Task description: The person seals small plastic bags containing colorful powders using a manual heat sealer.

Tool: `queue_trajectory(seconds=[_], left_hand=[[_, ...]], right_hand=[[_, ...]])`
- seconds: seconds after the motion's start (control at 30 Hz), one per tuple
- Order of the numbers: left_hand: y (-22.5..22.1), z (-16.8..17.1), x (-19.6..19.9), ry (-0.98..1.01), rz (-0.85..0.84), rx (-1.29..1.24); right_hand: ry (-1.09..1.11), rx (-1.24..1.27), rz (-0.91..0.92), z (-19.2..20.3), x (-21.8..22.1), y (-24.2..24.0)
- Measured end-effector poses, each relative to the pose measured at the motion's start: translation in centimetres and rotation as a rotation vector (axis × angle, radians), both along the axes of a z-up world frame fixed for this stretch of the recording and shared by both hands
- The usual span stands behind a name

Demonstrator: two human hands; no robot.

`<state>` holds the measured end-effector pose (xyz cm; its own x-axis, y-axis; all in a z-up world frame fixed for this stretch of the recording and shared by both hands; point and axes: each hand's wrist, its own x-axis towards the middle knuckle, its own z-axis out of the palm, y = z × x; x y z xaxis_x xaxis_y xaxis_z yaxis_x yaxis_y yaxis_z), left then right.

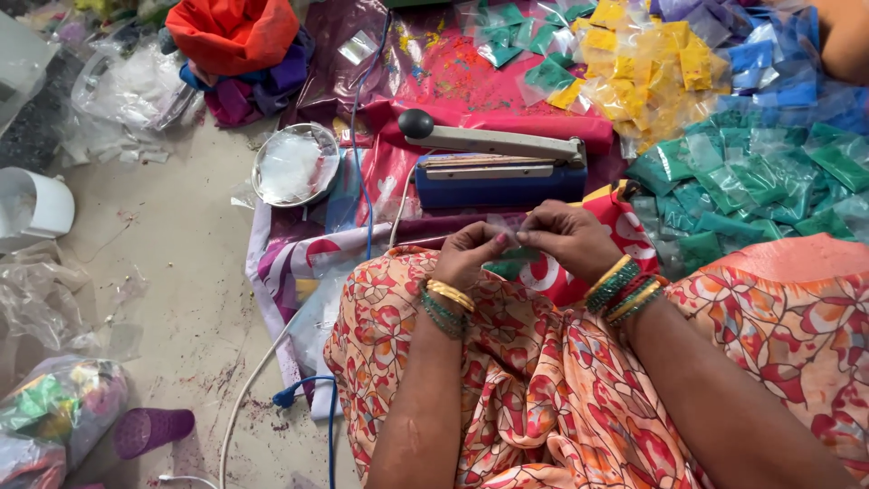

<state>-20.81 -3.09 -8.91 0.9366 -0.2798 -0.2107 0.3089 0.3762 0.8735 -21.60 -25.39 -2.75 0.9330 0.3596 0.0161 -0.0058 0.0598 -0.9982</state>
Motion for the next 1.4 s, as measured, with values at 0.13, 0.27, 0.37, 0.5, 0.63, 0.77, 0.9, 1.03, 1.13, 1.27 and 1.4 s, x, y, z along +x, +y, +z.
queue_trajectory(seconds=[0.13, 0.27, 0.37, 0.5, 0.63, 0.77, 0.9, 1.03, 1.13, 1.27, 1.4], left_hand=[[-0.5, 0.0, -0.2, -0.042, -0.082, -0.154], [-1.2, 0.0, -0.3, -0.046, -0.045, -0.107], [-1.8, -0.4, 0.1, -0.106, 0.033, -0.085], [-2.2, -0.2, -0.1, -0.029, 0.08, -0.1], [-2.0, -1.1, 0.1, 0.014, 0.175, -0.315], [-2.1, 1.3, -0.2, 0.003, 0.201, -0.346], [-2.1, 0.0, -0.4, -0.037, 0.126, -0.285], [-2.7, -1.3, 0.2, -0.009, 0.142, -0.093], [-3.3, -1.3, 0.1, -0.051, 0.124, -0.009], [-3.4, 0.3, -0.6, -0.085, 0.174, 0.057], [-3.7, -0.1, 0.0, -0.071, 0.231, -0.033]], right_hand=[[-0.168, -0.164, -0.016, 1.6, -0.1, -0.5], [-0.207, -0.186, -0.135, 0.6, 0.5, -0.8], [-0.184, -0.062, -0.09, 0.5, 0.6, -0.8], [0.111, 0.112, -0.157, -1.4, 0.8, -0.7], [0.245, 0.068, -0.1, 0.6, 0.4, 0.1], [0.114, 0.181, -0.148, 0.9, 0.3, 0.9], [-0.069, -0.039, -0.245, -0.9, 0.4, -0.2], [-0.057, 0.106, -0.16, 0.8, 0.0, -0.2], [-0.1, 0.08, -0.222, 1.7, -0.2, -0.3], [-0.257, -0.031, -0.209, 3.4, -0.3, -0.1], [-0.208, 0.006, -0.326, 0.4, 0.8, -0.6]])
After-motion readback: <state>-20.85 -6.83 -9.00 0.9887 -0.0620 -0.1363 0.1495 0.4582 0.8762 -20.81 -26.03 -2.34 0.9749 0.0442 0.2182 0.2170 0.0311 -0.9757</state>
